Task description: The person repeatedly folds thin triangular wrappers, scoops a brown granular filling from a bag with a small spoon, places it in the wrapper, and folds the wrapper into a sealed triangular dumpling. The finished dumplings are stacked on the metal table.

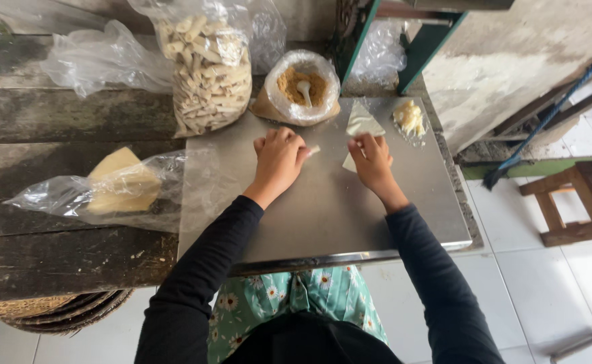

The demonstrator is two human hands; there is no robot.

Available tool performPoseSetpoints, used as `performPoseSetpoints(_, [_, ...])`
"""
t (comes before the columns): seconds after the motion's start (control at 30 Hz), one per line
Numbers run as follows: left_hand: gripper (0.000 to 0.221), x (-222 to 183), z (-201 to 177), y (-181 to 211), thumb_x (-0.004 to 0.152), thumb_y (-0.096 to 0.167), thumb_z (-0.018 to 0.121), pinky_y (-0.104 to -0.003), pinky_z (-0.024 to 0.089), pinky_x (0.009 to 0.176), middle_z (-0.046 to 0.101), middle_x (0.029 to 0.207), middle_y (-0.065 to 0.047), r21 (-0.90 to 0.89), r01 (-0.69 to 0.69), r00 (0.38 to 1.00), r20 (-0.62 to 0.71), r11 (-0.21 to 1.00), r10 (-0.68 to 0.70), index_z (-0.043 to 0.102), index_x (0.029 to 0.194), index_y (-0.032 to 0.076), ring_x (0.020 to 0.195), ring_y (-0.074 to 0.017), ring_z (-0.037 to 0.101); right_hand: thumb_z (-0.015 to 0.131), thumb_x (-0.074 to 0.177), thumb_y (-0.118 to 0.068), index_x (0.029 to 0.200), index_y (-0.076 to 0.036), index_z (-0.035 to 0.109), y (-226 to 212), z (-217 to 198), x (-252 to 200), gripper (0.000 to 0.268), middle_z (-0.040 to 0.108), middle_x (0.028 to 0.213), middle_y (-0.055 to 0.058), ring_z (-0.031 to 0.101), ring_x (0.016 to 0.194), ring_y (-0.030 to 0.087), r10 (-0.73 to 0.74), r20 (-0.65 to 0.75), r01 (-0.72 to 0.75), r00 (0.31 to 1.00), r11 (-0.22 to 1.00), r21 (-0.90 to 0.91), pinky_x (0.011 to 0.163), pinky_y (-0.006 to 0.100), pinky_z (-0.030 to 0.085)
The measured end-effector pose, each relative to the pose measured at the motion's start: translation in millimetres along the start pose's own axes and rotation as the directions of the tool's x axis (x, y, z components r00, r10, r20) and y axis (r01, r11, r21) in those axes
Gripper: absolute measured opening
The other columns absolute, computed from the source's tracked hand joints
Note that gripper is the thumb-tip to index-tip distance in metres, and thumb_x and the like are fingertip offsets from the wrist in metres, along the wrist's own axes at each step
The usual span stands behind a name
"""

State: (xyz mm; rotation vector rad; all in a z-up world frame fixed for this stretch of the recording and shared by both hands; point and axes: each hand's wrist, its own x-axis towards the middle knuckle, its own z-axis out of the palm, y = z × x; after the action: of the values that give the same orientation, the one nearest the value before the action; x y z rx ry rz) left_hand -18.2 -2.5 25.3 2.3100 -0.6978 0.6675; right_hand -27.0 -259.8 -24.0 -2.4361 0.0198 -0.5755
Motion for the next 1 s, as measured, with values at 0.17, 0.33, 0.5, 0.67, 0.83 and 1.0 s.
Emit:
performPoseSetpoints(0.17, [0.02,76,-66,-33,0.101,0.033,0.071,-0.046,0.029,0.095,0.063,0.113,-0.006,0.32,0.027,0.936,-0.342,0.947,0.089,0.071,0.095,0.013,0.112,-0.0267,0.05,0.061,0.103,-0.035,0.105,-0.018,0.072,17,-47,-25,0.02,0.063,0.104,0.004,0.058,0.103,0.021,0.038,0.001,-0.038,0.999,0.999,0.004,0.09,0.041,0.039])
performPoseSetpoints(0.33, [0.015,156,-141,-96,0.108,0.026,0.071,-0.046,0.029,0.098,0.061,0.127,-0.002,0.571,0.184,0.821,-0.537,0.8,0.195,0.071,0.107,0.011,0.123,-0.0251,0.047,0.061,0.104,-0.034,0.105,-0.019,0.075,19,-69,-28,0.021,0.063,0.103,0.004,0.058,0.103,0.022,0.072,0.013,-0.07,0.997,0.993,-0.092,0.091,0.042,0.035])
performPoseSetpoints(0.5, [0.036,161,-116,-76,0.107,0.022,0.07,-0.05,0.029,0.095,0.054,0.142,-0.016,0.567,0.151,0.818,-0.531,0.81,0.219,0.062,0.137,0.005,0.132,-0.0285,0.038,0.069,0.094,-0.03,0.105,-0.016,0.076,4,-77,-28,0.019,0.064,0.109,0.007,0.059,0.107,0.025,-0.064,0.152,0.077,0.986,0.994,-0.081,0.097,0.044,0.036])
performPoseSetpoints(0.67, [0.006,74,-3,31,0.09,0.018,0.071,-0.046,0.045,0.078,0.067,0.087,-0.004,0.007,-0.142,0.978,-0.155,0.99,0.141,0.067,0.087,0.014,0.084,-0.0278,0.065,0.077,0.084,-0.023,0.106,-0.011,0.075,-11,-73,-21,0.025,0.066,0.106,0.012,0.061,0.104,0.032,-0.212,0.239,0.241,0.947,0.966,-0.097,0.092,0.047,0.043])
performPoseSetpoints(0.83, [0.03,28,77,65,0.084,0.032,0.076,-0.047,0.046,0.075,0.067,0.087,-0.013,0.096,0.044,0.957,0.28,0.994,-0.07,0.065,0.089,0.004,0.083,-0.0312,0.065,0.075,0.091,-0.019,0.103,-0.006,0.069,2,-82,0,0.018,0.068,0.097,0.013,0.068,0.085,0.029,-0.095,0.015,0.096,0.995,0.994,-0.049,0.076,0.04,0.054])
performPoseSetpoints(1.0, [0.02,18,113,60,0.087,0.021,0.073,-0.044,0.05,0.076,0.068,0.093,-0.014,0.101,0.055,0.956,0.281,0.993,-0.082,0.063,0.095,0.004,0.088,-0.0316,0.067,0.075,0.087,-0.017,0.096,-0.004,0.068,9,-74,-11,0.017,0.068,0.092,0.015,0.066,0.084,0.033,0.026,0.14,-0.004,0.99,0.988,-0.155,0.074,0.044,0.052])
